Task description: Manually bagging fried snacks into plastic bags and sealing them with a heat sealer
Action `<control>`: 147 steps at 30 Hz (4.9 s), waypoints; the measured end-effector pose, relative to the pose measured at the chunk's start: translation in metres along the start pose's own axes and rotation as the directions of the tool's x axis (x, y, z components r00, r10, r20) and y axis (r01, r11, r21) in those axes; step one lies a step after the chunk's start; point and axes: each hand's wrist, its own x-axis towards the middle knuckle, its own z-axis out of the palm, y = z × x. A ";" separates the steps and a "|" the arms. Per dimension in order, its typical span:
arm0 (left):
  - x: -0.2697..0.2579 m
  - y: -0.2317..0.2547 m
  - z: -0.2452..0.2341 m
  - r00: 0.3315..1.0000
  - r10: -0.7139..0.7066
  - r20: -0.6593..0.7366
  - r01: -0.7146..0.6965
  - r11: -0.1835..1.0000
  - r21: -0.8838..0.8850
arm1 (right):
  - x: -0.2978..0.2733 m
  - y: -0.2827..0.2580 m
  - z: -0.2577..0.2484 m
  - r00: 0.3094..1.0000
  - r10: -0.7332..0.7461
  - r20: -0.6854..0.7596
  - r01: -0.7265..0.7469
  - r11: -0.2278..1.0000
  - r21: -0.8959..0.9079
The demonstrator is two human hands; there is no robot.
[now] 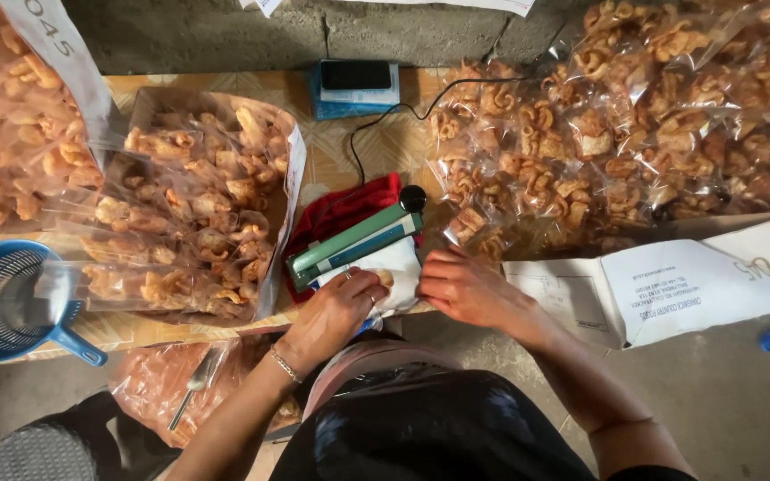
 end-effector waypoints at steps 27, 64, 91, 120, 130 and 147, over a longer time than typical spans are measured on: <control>-0.108 -0.086 0.171 0.929 -0.356 0.100 0.305 0.890 0.341 | -0.017 0.106 0.199 0.951 0.243 -0.191 -0.263 0.961 -0.087; -0.017 -0.195 0.136 0.396 -0.712 0.580 0.917 0.340 -0.209 | 0.110 0.168 0.116 0.593 0.678 0.434 -0.738 0.674 -0.044; -0.030 -0.044 0.158 0.107 -0.863 0.494 0.433 -0.407 -0.805 | 0.094 0.190 0.155 0.678 0.695 0.241 -0.682 0.716 -0.147; -0.012 0.000 0.074 0.948 -0.234 -0.214 0.076 0.823 -0.563 | 0.012 -0.023 0.023 0.842 0.461 -0.280 -0.033 0.563 0.825; -0.015 0.005 0.053 0.931 -0.242 -0.275 0.098 0.888 -0.450 | 0.024 -0.017 0.024 0.865 0.392 -0.313 0.133 0.422 0.897; -0.108 0.015 0.063 0.819 -0.562 -0.117 0.535 0.821 -0.202 | 0.022 0.163 0.218 0.568 0.820 -0.066 -0.751 0.549 0.366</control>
